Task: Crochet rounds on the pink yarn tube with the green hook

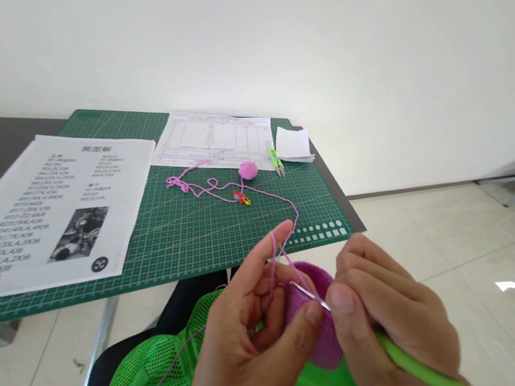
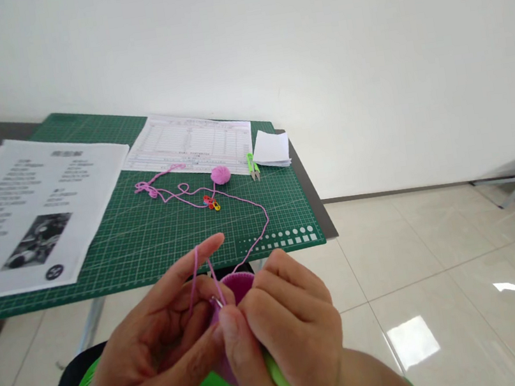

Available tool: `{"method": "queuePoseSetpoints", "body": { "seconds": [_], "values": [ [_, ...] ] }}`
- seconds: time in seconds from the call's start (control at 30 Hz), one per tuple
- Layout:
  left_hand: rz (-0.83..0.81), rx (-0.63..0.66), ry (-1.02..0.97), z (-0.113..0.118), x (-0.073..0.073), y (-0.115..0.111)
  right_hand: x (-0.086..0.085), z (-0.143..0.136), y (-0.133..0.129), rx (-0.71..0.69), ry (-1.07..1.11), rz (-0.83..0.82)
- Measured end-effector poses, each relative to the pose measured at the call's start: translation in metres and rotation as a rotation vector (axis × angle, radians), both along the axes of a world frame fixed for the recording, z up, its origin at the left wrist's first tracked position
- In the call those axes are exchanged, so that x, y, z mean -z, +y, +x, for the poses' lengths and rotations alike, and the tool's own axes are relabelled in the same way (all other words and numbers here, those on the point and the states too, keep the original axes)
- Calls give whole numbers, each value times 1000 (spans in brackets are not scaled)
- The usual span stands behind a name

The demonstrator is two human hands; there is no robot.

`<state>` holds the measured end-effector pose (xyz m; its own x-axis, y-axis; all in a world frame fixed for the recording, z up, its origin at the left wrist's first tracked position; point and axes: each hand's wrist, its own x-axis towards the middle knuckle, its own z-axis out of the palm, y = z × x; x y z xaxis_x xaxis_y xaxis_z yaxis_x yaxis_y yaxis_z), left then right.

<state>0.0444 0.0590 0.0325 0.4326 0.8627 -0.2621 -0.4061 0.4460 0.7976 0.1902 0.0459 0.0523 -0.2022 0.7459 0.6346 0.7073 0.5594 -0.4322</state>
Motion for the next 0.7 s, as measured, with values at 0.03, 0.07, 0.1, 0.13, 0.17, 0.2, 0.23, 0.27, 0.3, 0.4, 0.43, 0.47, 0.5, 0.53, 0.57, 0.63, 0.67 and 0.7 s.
{"method": "queuePoseSetpoints", "body": {
  "seconds": [0.03,0.07,0.1,0.13,0.17,0.2,0.23,0.27,0.3,0.4,0.43,0.47,0.5,0.53,0.57,0.63,0.67,0.7],
  "values": [
    [-11,-18,10,2,1,0,2,-2,1,25,-16,36],
    [-20,-32,20,4,2,0,4,-3,2,49,-27,63],
    [-26,-51,33,6,2,-1,6,-5,3,67,-34,87],
    [-27,-82,49,9,3,-2,10,-6,5,81,-38,99],
    [-21,-128,77,11,4,-3,13,-7,6,91,-36,117],
    [-2,-187,115,14,4,-5,18,-7,8,101,-28,139],
    [23,-238,154,15,4,-7,22,-8,9,105,-20,160],
    [55,-283,189,17,5,-8,27,-8,11,107,-13,181],
    [81,-314,209,17,5,-9,32,-8,12,107,-6,202],
    [57,-264,149,14,8,-6,45,-7,15,80,9,295],
    [14,-226,109,12,9,-4,48,-5,16,62,13,326],
    [-31,-185,67,10,10,-1,50,-4,17,44,17,352],
    [-72,-143,32,8,10,2,50,-3,17,24,21,369],
    [-105,-109,0,6,10,5,50,-1,17,3,25,377],
    [-127,-84,-30,4,10,7,49,1,17,-18,26,374],
    [-150,-30,-100,0,8,10,44,4,16,-58,27,362],
    [-156,-4,-133,-2,7,10,40,5,14,-83,24,356],
    [-166,20,-160,-3,6,11,37,6,13,-104,24,346]
  ]
}}
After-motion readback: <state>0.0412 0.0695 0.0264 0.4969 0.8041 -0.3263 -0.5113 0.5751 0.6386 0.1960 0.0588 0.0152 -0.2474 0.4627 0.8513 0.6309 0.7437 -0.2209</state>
